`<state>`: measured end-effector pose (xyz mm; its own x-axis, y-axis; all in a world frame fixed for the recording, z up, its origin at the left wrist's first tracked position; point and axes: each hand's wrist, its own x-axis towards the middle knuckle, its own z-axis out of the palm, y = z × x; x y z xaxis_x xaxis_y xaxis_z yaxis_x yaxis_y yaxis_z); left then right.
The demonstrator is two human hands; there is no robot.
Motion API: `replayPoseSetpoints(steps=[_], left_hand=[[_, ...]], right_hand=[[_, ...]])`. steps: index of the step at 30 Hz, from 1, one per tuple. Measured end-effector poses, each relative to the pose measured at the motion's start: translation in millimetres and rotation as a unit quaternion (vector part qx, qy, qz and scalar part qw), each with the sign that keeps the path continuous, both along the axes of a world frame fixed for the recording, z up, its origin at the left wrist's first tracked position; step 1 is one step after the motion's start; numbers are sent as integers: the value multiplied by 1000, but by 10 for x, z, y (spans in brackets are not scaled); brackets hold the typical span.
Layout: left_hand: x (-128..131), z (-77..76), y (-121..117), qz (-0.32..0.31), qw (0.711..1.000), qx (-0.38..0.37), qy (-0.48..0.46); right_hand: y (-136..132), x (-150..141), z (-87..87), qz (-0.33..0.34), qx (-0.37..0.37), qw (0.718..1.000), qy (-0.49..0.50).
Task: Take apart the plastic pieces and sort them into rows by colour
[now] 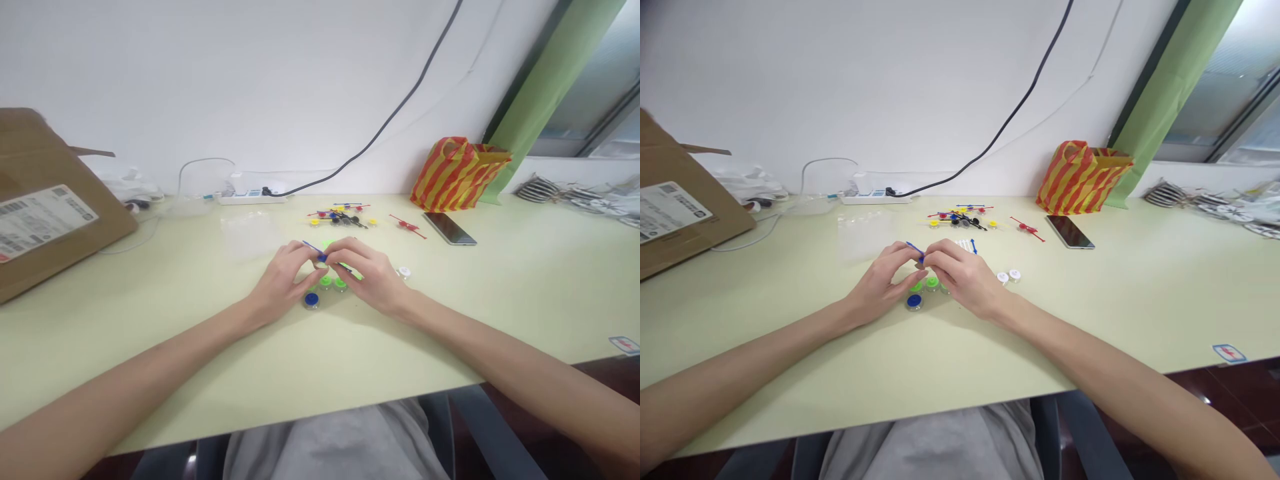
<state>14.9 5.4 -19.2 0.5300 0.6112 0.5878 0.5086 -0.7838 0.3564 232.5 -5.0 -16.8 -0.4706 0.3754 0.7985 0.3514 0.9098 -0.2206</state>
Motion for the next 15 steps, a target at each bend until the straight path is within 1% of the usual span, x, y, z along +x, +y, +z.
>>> replayPoseSetpoints(steps=[4, 7, 12, 15], left_hand=[[0, -2, -7, -11, 1000, 9, 9], [9, -1, -17, -21, 1000, 14, 17], [17, -17, -19, -15, 999, 32, 18], [12, -24, -15, -12, 999, 39, 19]], right_hand=[[-18, -5, 13, 8, -4, 1000, 0], [-47, -11, 40, 16, -33, 999, 7], [-79, -30, 64, -9, -133, 990, 52], [-65, -28, 68, -3, -190, 979, 70]])
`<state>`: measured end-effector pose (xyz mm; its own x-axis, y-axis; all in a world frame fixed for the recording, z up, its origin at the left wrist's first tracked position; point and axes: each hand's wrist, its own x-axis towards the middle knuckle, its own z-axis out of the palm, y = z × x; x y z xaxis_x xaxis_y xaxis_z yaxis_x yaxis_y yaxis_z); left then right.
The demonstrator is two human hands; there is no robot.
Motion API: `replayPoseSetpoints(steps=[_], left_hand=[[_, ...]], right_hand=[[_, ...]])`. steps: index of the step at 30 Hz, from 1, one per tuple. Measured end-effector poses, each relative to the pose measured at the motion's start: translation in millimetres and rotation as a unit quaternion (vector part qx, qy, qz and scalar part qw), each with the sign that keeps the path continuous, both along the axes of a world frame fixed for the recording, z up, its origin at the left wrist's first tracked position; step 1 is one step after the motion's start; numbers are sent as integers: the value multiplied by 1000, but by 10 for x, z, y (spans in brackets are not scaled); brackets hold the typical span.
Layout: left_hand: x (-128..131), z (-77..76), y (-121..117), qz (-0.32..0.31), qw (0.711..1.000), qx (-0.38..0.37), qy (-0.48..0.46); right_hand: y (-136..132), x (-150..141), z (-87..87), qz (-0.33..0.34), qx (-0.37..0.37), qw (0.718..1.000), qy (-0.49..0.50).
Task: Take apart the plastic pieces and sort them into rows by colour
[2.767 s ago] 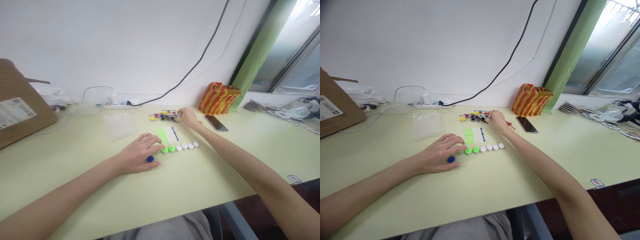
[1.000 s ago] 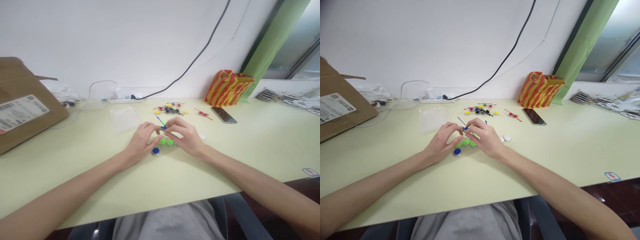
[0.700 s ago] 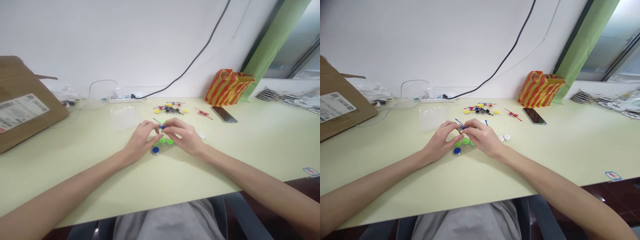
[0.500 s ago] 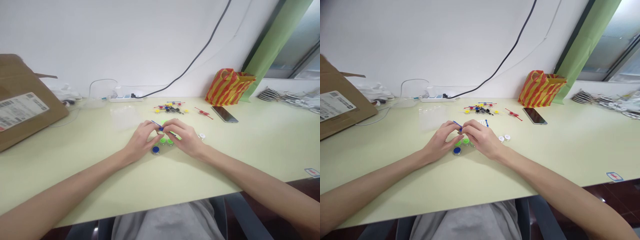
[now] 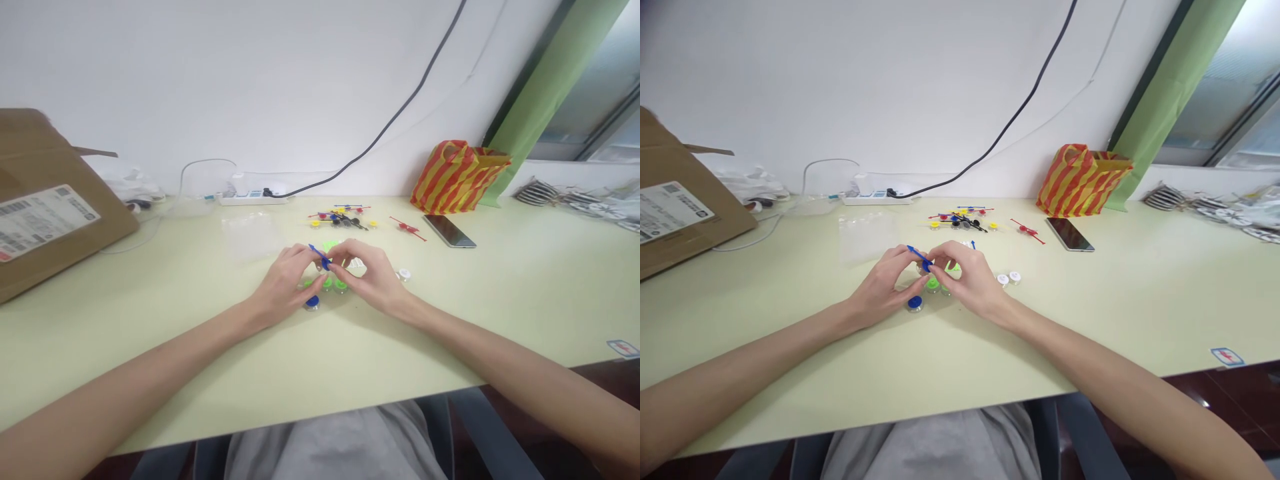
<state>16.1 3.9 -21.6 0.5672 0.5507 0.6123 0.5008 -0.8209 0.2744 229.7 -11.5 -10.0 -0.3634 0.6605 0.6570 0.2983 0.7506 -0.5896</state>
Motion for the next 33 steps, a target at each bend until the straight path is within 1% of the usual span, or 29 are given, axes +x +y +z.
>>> replayPoseSetpoints(steps=[3, 8, 14, 19, 27, 33], left_hand=[[-3, 8, -7, -2, 1000, 0, 3], [-8, 18, -28, -3, 1000, -4, 21], [-20, -1, -4, -8, 1000, 8, 9], [-18, 8, 0, -10, 999, 24, 23], [13, 29, -12, -18, 997, 69, 33], [30, 74, -28, -23, 997, 74, 21]], right_hand=[[1, 8, 31, 6, -44, 999, 5], [-31, 6, 93, -6, -98, 995, 25], [-35, -12, 72, 20, -139, 989, 46], [-38, -12, 86, 35, -175, 983, 51], [-39, -9, 94, 55, -181, 982, 8], [-65, 18, 186, 88, -180, 980, -8]])
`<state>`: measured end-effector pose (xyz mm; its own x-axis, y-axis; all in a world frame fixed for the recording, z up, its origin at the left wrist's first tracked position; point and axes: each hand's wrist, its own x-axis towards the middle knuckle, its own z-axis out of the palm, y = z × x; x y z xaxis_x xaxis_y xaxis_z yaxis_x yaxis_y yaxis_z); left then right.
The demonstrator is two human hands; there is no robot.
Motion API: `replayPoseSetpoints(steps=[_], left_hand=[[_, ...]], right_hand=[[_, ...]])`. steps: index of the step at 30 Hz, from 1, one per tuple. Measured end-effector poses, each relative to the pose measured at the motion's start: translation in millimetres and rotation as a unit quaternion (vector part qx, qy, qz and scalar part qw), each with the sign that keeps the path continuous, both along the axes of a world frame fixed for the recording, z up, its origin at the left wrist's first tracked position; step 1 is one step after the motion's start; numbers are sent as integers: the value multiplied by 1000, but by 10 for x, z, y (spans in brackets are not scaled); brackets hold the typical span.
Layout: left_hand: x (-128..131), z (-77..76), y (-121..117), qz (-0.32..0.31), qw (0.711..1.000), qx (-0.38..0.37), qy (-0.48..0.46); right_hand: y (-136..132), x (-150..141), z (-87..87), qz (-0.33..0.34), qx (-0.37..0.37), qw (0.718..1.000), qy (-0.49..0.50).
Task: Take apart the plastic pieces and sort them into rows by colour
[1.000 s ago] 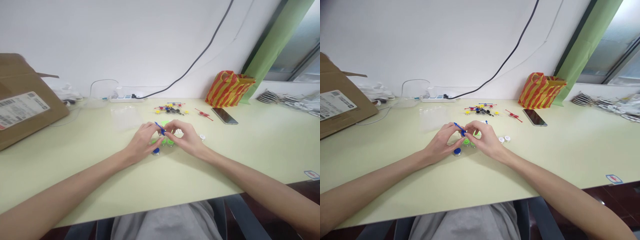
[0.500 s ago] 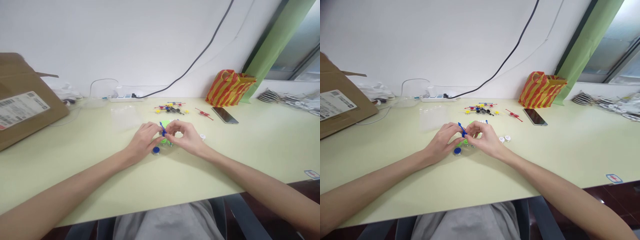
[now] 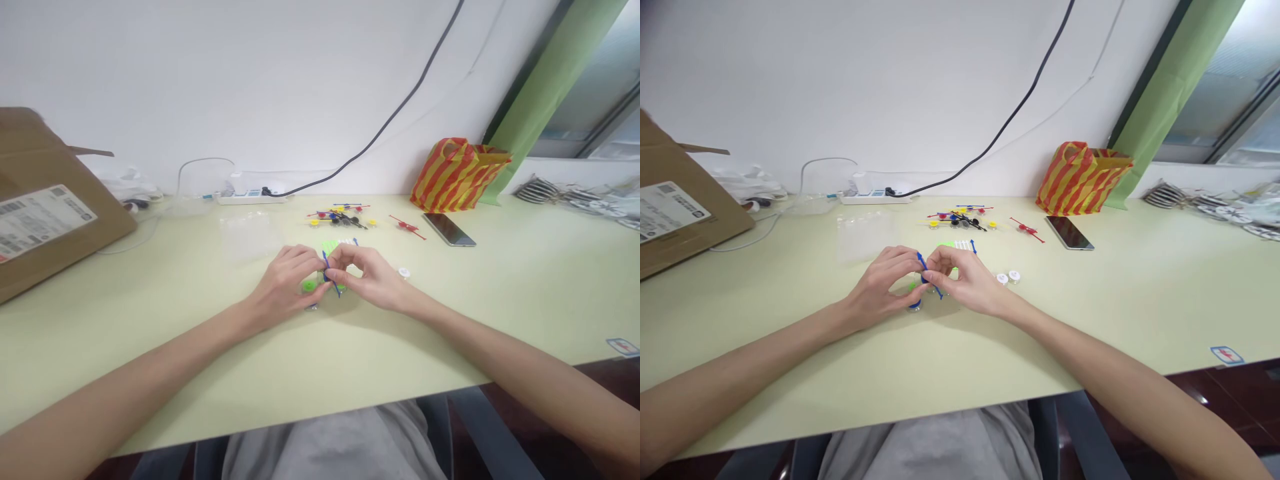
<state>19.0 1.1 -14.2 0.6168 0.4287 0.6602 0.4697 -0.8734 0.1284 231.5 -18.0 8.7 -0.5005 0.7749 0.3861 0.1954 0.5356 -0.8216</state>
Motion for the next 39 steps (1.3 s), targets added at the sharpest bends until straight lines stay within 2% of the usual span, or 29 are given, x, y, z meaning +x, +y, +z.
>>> replayPoseSetpoints(steps=[7, 11, 19, 26, 29, 32, 35, 37, 39], left_hand=[[51, 11, -34, -11, 998, 63, -13], [69, -1, -33, -32, 993, 113, -22], [75, -46, -33, -65, 989, 133, -7], [-1, -38, 19, -106, 990, 95, 13], [-30, -28, 55, -72, 993, 97, 0], [-61, -21, 93, -42, 994, 101, 5], [-105, -22, 144, -28, 995, 93, 0], [-133, -26, 179, -17, 995, 95, -11], [-149, -31, 207, -2, 995, 94, -16]], right_hand=[[68, 63, -10, 67, 2, 997, 23], [109, 81, -25, 96, -30, 995, 26], [130, 108, -3, 131, -45, 990, 14], [85, 149, 89, 142, -47, 989, -5], [127, 210, 141, 66, 8, 998, -2], [289, 353, 117, -89, 107, 989, -44], [532, 572, 9, -240, 178, 938, -174], [686, 716, -77, -302, 171, 897, -273], [800, 820, -144, -333, 145, 859, -361]])
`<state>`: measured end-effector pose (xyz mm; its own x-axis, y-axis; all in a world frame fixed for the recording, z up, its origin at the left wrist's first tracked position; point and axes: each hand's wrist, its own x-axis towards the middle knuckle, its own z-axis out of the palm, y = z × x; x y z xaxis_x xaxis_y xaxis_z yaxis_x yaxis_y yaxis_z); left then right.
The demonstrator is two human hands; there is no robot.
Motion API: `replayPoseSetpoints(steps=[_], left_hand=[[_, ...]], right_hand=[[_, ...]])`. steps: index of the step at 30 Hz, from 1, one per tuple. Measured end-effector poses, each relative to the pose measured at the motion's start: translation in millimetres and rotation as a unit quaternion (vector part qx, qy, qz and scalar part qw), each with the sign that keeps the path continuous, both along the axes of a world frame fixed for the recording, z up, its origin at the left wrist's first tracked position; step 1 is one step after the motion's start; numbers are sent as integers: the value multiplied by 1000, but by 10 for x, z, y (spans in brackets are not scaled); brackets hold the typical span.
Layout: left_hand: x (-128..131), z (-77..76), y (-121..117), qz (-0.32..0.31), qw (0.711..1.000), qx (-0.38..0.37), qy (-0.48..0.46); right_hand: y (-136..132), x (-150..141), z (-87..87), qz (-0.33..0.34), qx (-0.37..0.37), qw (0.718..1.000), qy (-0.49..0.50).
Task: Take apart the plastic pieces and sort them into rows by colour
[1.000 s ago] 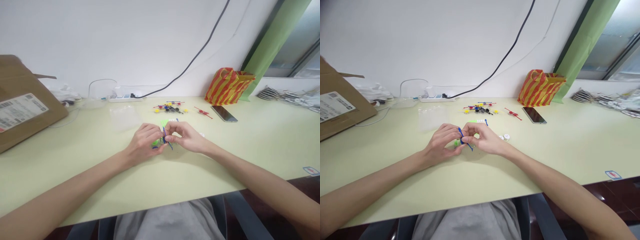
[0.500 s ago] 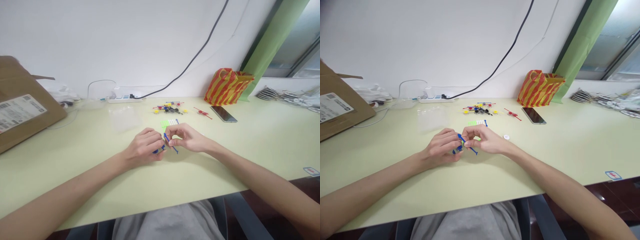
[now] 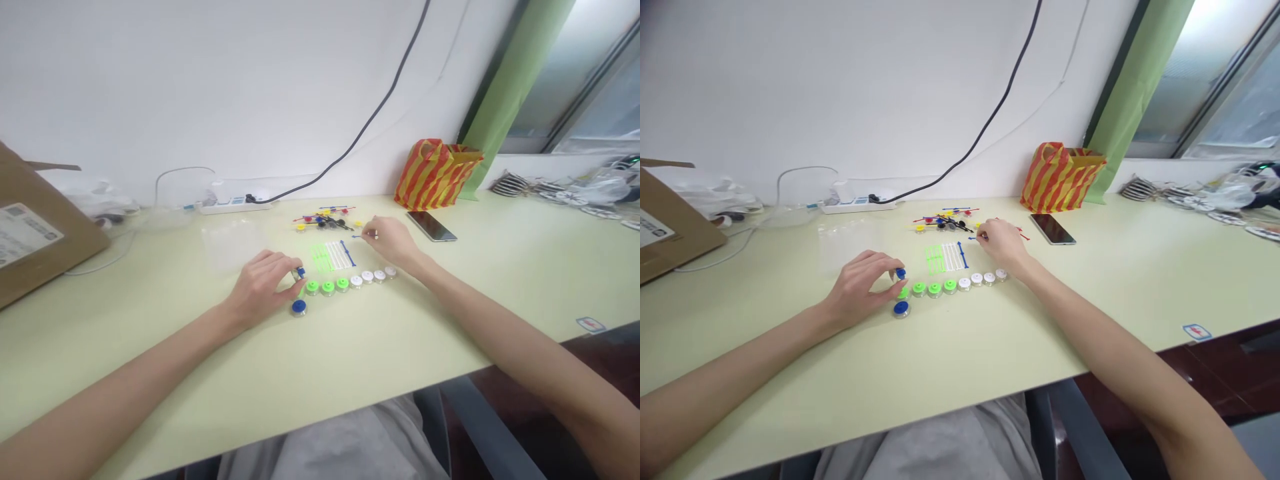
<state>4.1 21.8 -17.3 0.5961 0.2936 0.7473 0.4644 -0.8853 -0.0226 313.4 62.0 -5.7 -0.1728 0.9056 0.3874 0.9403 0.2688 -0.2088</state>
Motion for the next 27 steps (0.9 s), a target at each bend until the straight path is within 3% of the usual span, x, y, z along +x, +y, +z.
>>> replayPoseSetpoints(steps=[4, 11, 17, 27], left_hand=[[-2, -11, 24, 17, 1000, -8, 2], [15, -27, 17, -7, 1000, 6, 3], [17, -22, 11, 0, 1000, 1, 9], [35, -29, 8, -8, 1000, 7, 17]], right_hand=[[89, 46, -38, -48, -46, 991, -118], [19, -120, 1, -30, -65, 970, -234], [17, -72, -25, -6, -82, 976, -201], [166, 129, -120, 27, -107, 994, -15]])
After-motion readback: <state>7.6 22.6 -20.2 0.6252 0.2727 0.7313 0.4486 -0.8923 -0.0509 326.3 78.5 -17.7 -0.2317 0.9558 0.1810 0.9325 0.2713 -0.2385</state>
